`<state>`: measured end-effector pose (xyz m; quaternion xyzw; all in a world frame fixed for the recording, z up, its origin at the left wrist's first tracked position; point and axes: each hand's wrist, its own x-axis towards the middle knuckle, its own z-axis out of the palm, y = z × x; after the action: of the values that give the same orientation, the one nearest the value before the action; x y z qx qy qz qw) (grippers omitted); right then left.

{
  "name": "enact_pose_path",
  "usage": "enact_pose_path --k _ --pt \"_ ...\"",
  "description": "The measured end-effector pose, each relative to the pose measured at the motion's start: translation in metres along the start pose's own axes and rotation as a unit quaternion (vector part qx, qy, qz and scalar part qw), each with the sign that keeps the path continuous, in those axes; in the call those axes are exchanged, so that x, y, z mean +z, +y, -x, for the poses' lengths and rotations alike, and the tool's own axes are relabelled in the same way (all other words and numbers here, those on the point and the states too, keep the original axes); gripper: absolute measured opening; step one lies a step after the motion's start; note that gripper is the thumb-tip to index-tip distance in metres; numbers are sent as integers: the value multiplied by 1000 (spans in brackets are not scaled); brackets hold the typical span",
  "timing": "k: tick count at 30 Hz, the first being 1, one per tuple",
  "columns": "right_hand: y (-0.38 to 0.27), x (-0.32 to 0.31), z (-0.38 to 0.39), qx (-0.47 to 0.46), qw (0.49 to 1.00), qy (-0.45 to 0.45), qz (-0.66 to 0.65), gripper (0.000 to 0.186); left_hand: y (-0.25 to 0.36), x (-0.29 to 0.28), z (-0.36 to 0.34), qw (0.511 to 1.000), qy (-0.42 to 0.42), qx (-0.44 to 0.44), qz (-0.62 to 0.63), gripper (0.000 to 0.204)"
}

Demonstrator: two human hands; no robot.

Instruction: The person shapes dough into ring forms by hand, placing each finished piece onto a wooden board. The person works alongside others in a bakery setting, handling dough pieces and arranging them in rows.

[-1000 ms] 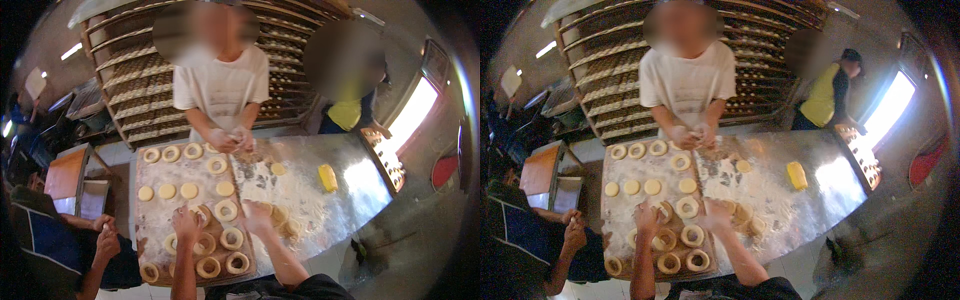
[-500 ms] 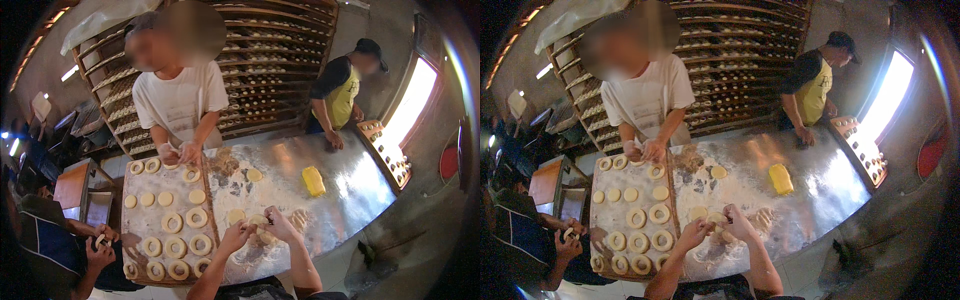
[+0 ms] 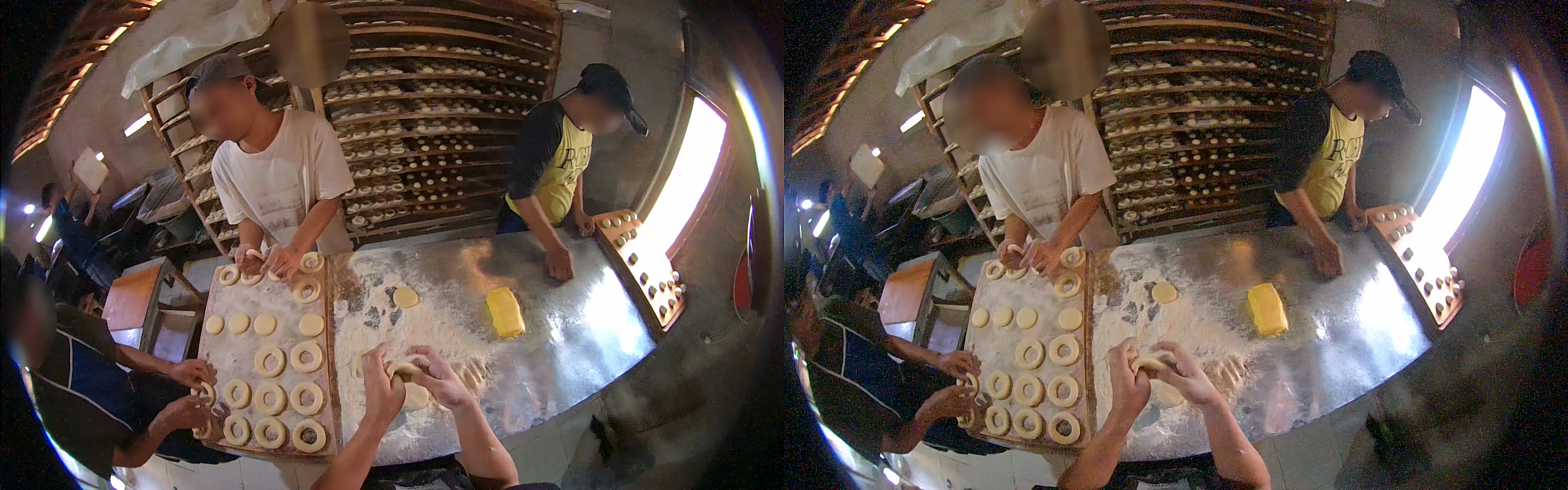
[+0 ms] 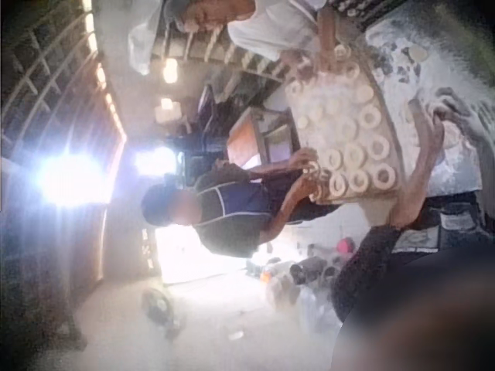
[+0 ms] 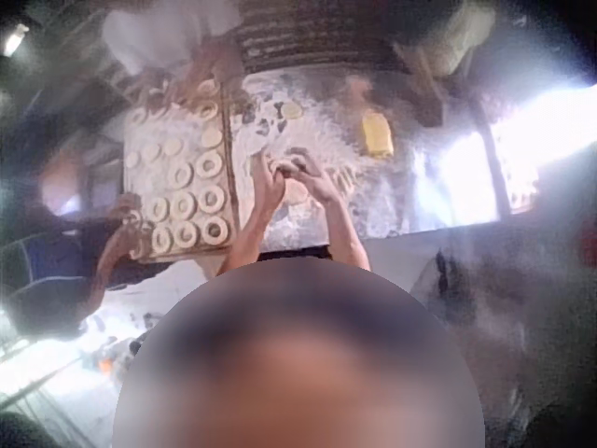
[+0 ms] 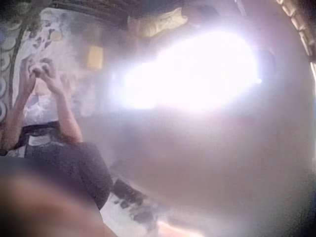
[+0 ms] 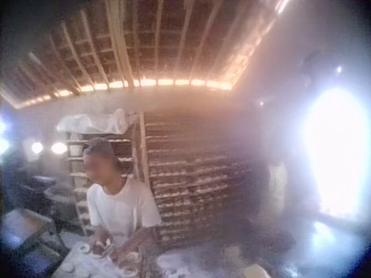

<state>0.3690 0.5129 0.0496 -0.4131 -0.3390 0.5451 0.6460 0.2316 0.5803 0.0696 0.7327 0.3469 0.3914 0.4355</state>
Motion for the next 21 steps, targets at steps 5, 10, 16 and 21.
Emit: enact_pose_path --k 5,10,16,21 --pt "-1 -8 2 42 965 52 -252 30 -21 -2 11 898 -102 -44 425 41" --pt "-1 13 -6 -75 945 15 317 45 -19 0 6 977 -9 -46 210 33" --pt "7 34 -22 -174 972 23 155 52 -13 -15 7 987 21 65 -145 23" --pt "22 43 -35 49 977 32 206 49 -26 -37 6 990 25 30 -132 24"
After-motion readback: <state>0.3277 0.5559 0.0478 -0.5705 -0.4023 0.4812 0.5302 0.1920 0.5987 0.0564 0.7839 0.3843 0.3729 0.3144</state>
